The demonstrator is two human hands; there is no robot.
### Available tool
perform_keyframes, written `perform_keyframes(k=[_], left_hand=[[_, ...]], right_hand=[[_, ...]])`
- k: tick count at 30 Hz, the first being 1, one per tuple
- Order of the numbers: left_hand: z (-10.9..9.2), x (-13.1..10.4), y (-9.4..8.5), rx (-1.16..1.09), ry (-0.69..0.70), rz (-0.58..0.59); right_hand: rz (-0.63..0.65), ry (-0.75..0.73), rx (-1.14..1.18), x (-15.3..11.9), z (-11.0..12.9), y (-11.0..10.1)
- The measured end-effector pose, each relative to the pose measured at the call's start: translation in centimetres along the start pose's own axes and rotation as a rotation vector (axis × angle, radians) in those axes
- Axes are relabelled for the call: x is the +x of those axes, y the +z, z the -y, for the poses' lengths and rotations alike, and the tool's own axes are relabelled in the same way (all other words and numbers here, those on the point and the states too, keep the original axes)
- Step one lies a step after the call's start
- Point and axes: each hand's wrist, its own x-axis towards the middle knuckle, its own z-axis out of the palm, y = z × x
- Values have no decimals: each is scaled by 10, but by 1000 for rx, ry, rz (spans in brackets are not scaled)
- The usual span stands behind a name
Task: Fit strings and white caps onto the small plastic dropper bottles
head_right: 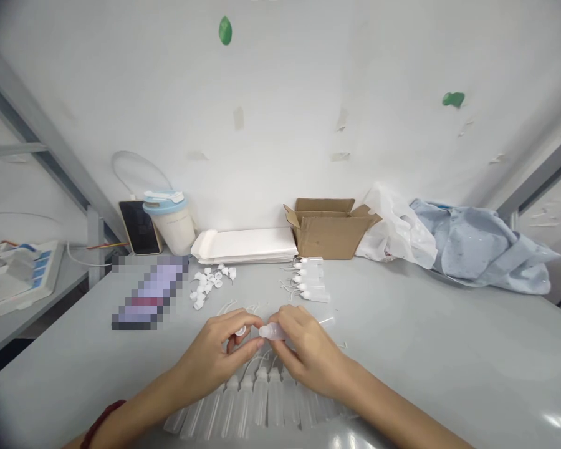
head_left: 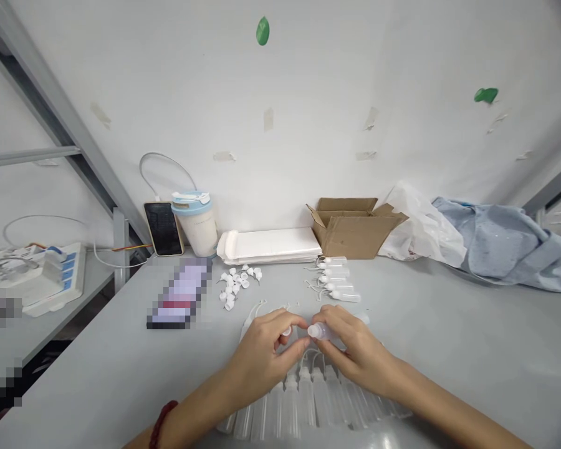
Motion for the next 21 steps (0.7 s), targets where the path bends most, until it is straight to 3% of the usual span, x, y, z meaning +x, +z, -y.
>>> perform_keyframes(k=[4, 9, 14, 21], left_hand=[[2, 0, 0, 29, 49, 25], [-1, 1, -5, -30, -6, 36], [0, 2, -11, 26, 46, -94], [6, -1, -10, 217, 223, -66]], right_hand=[[18, 27, 92, 1, 3, -2], [41, 131, 166, 3, 5, -6], [51, 162, 73, 2, 1, -7], [117, 102, -124, 0, -1, -4]])
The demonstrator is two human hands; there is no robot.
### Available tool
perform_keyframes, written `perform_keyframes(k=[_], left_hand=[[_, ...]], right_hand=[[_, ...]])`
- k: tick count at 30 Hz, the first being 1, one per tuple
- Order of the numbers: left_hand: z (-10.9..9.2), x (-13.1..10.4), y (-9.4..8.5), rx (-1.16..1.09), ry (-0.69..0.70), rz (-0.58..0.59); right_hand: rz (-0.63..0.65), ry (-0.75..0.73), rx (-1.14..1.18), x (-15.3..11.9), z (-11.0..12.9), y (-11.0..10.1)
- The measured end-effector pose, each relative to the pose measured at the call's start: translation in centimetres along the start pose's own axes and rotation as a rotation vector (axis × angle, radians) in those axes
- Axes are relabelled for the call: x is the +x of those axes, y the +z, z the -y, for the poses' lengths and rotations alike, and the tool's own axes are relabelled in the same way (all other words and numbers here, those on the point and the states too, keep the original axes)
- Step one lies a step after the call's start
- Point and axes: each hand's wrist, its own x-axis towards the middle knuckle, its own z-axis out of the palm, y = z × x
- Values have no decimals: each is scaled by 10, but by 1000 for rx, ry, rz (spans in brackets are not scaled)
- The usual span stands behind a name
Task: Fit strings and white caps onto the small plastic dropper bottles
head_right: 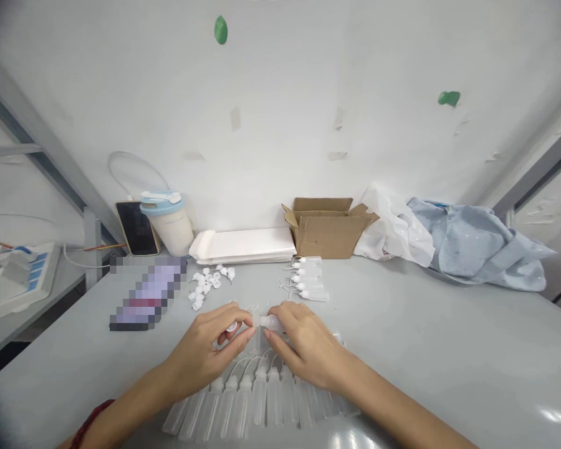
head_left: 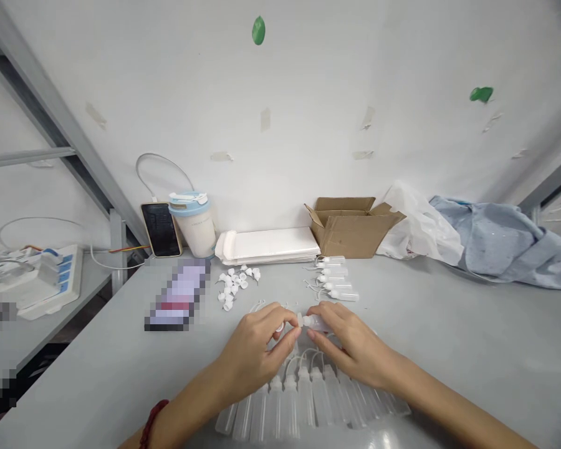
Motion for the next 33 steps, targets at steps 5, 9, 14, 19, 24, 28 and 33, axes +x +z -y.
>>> perform_keyframes(k=[5, 9, 14, 19, 24, 28, 33], left_hand=[[4, -2, 1, 145, 85, 3], [5, -1, 0, 191, 94, -9], [5, 0, -1, 222, 106, -19], [1, -1, -2, 212, 117, 82], [-2, -2, -4, 75, 60, 129], [-4, 0, -3, -91, -4, 136], [-5, 1, 0, -146, -117, 124]], right_hand=[[-7, -25, -77, 2, 0, 1], [-25, -32, -93, 2, -1, 1], [-40, -44, -106, 1, 0, 1], [-14, -54, -111, 0, 2, 1], [3, -60, -84, 0, 3, 2], [2, -73, -75, 0, 3, 1], [0, -83, -62, -1, 4, 2]])
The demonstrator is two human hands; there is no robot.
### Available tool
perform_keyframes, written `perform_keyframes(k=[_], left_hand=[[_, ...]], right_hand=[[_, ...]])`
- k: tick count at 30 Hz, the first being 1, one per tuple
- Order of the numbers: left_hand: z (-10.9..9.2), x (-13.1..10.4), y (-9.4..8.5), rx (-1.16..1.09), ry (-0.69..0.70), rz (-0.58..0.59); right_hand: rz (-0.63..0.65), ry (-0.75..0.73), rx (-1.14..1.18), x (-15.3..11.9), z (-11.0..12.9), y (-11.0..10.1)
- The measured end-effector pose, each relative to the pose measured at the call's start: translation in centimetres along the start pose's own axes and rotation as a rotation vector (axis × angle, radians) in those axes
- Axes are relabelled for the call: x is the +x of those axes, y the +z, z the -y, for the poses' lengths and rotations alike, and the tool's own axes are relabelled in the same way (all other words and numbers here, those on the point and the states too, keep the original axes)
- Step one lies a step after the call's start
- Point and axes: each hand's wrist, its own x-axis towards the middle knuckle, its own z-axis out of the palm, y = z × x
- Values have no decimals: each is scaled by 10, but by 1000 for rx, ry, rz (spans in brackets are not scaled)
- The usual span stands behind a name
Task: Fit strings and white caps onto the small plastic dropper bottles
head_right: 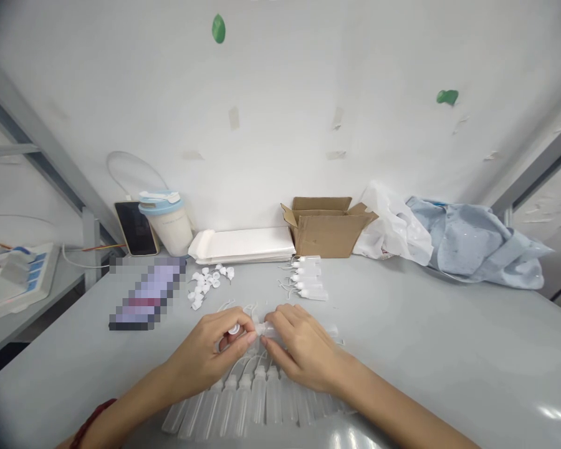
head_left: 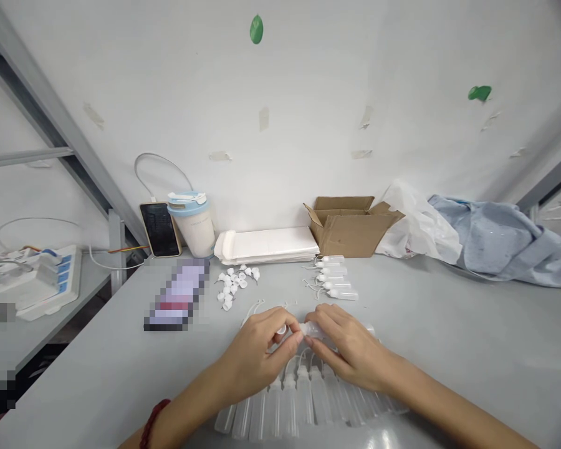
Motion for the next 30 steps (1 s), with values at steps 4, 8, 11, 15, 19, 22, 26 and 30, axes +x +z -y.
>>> perform_keyframes(k=[4, 8, 11, 15, 19, 22, 26, 30], left_hand=[[-1, 1, -1, 28, -80, -22], [-1, 1, -1, 68, -72, -31], [-2, 1, 0, 92, -45, -42], [-3, 0, 0, 90, -4, -40], [-2, -1, 1, 45, -17, -25], [-1, 0, 3, 11, -84, -29], [0, 3, 4, -86, -173, -2], [-1, 3, 2, -166, -235, -35]], right_hand=[[8, -12, -6, 0, 1, 0], [-3, -26, -14, 1, 0, 2], [-10, -38, -17, 1, 0, 3], [-5, -47, 6, 0, 2, 3], [25, -40, 60, -2, 4, 2], [18, -45, 66, -2, 2, 4], [-23, -76, 27, -1, -3, 7], [-47, -72, 35, -2, -4, 8]])
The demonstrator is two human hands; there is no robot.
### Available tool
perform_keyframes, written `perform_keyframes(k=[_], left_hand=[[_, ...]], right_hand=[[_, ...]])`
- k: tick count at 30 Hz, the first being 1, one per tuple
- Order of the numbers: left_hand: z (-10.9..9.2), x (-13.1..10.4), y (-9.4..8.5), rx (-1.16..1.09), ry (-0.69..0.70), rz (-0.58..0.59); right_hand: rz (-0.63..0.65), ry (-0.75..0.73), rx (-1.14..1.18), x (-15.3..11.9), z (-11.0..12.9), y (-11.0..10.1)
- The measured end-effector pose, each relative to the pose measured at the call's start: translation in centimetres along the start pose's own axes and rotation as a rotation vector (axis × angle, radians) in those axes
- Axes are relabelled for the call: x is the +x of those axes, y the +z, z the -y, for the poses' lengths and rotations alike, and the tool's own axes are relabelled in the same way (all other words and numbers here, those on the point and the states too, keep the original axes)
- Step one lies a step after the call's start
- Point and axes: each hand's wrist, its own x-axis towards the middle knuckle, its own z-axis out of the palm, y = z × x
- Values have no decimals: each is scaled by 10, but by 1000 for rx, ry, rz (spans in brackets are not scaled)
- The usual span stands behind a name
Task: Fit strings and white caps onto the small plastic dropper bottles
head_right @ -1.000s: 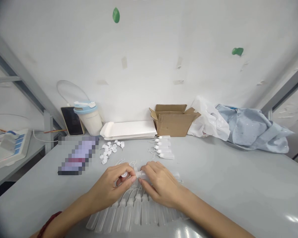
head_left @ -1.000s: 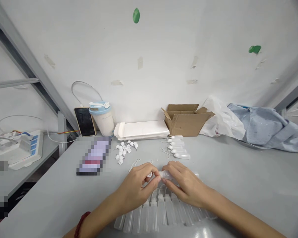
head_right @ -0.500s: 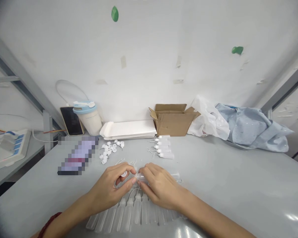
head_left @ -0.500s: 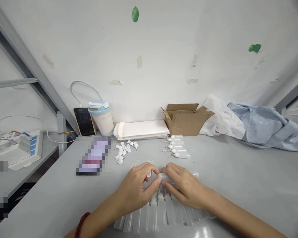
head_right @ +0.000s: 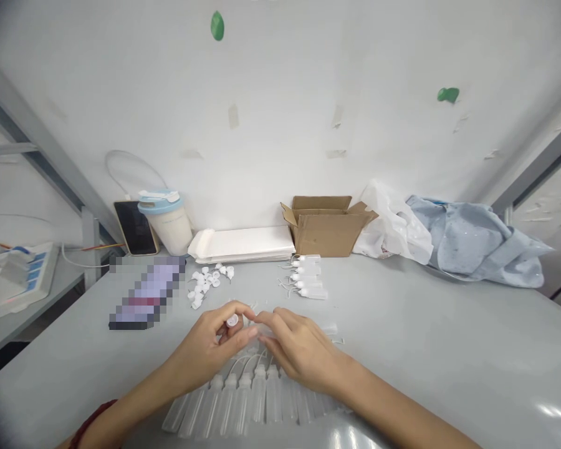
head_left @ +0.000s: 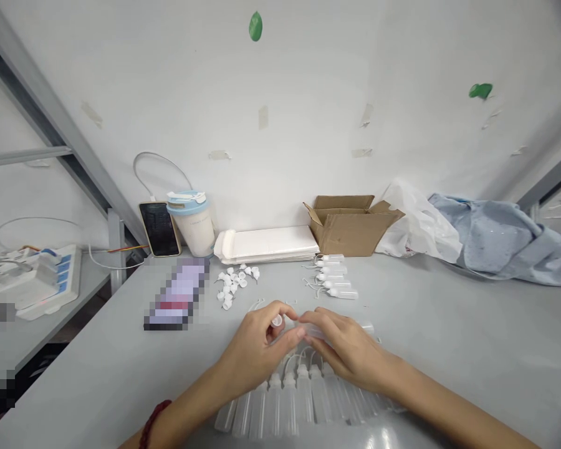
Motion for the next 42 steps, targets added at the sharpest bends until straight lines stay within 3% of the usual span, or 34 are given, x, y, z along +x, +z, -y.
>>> perform_keyframes(k=[3, 7, 9, 15, 19, 25, 31, 42], left_hand=[[0, -2, -6, -77, -39, -54], [-1, -5, -14, -97, 6, -111], [-3, -8, -15, -88, 17, -68], [-8, -10, -6, -228, -25, 219], [-4, -4, 2, -326, -137, 194], [2, 2, -1, -322, -91, 62], [-6, -1, -1, -297, 16, 115], [7, 5, 0, -566, -76, 133]], right_hand=[[-25, 57, 35, 0, 1, -1], [-18, 165, 104, 0, 1, -2], [-23, 229, 171, 2, 0, -3], [-116, 384, 438, 5, 0, -8], [-68, 427, 668, 4, 4, -10], [69, 424, 896, 3, 8, -10], [144, 357, 1057, 5, 11, -11], [222, 379, 1046, 2, 11, -12]])
